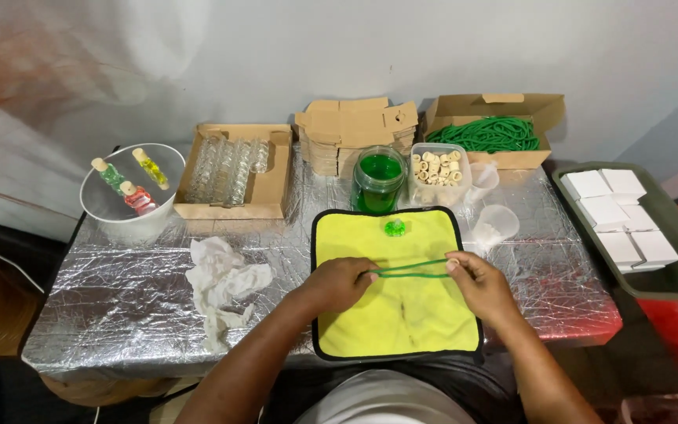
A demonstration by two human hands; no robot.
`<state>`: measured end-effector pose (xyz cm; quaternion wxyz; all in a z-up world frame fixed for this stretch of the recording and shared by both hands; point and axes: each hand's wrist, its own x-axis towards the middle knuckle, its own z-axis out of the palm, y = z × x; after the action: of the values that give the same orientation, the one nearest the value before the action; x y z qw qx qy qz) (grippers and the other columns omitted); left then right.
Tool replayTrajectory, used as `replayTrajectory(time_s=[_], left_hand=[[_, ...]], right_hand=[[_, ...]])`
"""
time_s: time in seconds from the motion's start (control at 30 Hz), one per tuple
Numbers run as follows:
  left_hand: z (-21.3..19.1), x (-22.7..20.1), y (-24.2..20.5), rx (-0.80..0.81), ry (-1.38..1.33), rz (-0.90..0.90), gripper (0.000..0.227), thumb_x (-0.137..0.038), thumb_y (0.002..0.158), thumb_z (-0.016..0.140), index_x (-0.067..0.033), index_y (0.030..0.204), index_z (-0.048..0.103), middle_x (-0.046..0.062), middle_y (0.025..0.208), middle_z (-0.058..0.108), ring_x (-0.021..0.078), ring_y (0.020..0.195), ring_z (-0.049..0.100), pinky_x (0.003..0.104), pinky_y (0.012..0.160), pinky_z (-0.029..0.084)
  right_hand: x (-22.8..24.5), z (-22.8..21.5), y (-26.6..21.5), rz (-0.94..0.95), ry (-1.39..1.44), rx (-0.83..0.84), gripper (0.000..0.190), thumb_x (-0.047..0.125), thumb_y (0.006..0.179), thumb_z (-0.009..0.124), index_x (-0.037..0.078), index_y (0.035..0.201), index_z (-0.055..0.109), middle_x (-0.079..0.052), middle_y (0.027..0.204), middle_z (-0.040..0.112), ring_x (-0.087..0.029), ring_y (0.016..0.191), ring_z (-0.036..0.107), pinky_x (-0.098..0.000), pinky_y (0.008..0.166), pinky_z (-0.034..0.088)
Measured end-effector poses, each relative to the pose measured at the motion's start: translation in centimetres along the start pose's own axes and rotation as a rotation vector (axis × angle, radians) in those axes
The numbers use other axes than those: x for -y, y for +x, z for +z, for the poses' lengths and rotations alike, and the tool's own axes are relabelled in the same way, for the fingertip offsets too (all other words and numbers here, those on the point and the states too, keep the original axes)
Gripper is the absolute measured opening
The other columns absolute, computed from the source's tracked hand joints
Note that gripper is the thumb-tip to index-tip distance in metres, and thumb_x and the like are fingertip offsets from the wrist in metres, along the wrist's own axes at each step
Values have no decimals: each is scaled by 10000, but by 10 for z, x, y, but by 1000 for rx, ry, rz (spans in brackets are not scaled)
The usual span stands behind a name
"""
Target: Assembling a small perfume diffuser by wiping the bottle and threading a green string through a wooden cap.
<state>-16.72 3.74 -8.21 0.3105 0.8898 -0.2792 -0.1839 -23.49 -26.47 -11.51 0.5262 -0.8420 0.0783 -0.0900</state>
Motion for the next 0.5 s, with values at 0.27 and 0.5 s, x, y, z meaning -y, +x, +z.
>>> replayTrajectory(time_s=[0.27,0.5], left_hand=[[21,14,-15,-323,166,185,226,-338,974,638,-235,1151,733,43,919,687,269,902,728,385,802,578],[18,18,-14,-415,45,360,296,-267,993,655,-43,1175,717,147,1093,755,309,975,720,437,757,603]], right_hand=[[-3,6,3,-302,-234,-95,233,127,878,774,179,1099,826,-103,994,788,-282,899,758,-395,808,591],[114,-39,85,-130,-415,113,316,283,1007,564,173,1262,715,-135,1305,688,-280,1111,674,-455,969,572]])
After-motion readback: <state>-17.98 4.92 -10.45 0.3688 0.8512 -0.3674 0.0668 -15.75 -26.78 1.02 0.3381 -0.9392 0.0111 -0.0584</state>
